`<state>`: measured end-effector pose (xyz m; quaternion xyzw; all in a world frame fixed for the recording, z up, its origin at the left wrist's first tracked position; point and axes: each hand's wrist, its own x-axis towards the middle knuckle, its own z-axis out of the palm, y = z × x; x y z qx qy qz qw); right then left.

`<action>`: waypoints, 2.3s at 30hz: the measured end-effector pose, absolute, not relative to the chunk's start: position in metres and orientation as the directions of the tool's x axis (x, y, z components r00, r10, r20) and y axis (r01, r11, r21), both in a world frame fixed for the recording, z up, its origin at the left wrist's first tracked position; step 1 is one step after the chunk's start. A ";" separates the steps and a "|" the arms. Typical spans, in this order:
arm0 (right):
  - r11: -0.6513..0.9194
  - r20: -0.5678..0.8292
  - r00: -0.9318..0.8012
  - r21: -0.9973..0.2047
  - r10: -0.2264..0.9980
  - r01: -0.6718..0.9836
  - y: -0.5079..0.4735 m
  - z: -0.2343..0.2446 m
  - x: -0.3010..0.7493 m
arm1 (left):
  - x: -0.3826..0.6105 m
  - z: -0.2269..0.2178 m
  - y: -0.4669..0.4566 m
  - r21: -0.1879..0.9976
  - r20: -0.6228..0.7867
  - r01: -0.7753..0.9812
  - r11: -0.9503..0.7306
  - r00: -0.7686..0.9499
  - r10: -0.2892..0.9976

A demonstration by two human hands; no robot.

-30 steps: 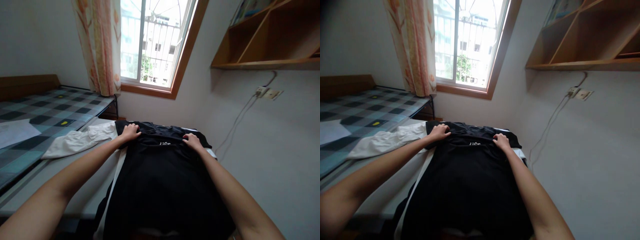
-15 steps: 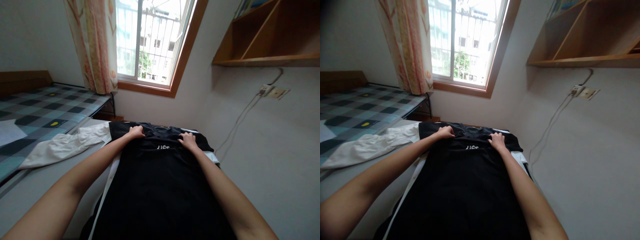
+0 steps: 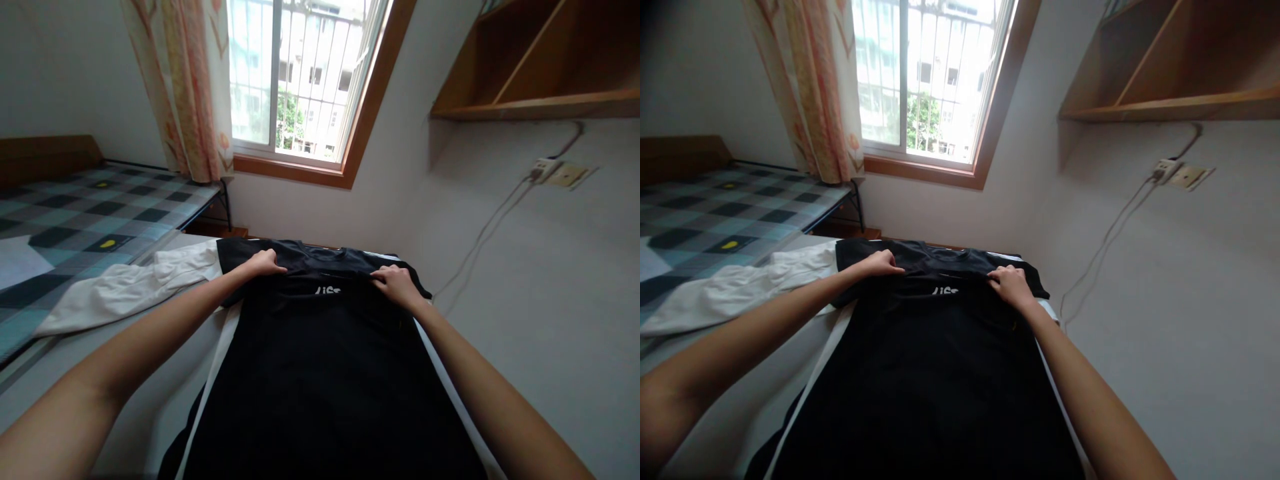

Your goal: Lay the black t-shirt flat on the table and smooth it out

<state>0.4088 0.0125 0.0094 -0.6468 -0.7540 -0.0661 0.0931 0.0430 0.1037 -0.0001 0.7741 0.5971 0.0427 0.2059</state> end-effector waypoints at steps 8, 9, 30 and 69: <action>0.111 0.385 0.330 -0.778 0.862 0.618 -0.015 0.040 0.403 | 0.026 0.052 0.060 0.506 0.418 0.712 -0.486 0.291 0.861; 0.149 0.356 0.377 -0.865 0.855 0.478 -0.017 0.051 0.399 | 0.023 0.066 0.055 0.524 0.481 0.692 -0.496 0.240 0.843; -0.136 0.160 0.352 -0.717 0.922 0.683 0.136 -0.049 0.387 | 0.035 -0.007 0.182 0.457 -0.008 0.881 -0.119 0.138 0.990; -0.451 0.195 0.577 -0.448 0.793 0.772 0.068 0.009 0.487 | 0.001 -0.044 -0.001 0.248 0.271 0.750 -0.614 0.555 0.787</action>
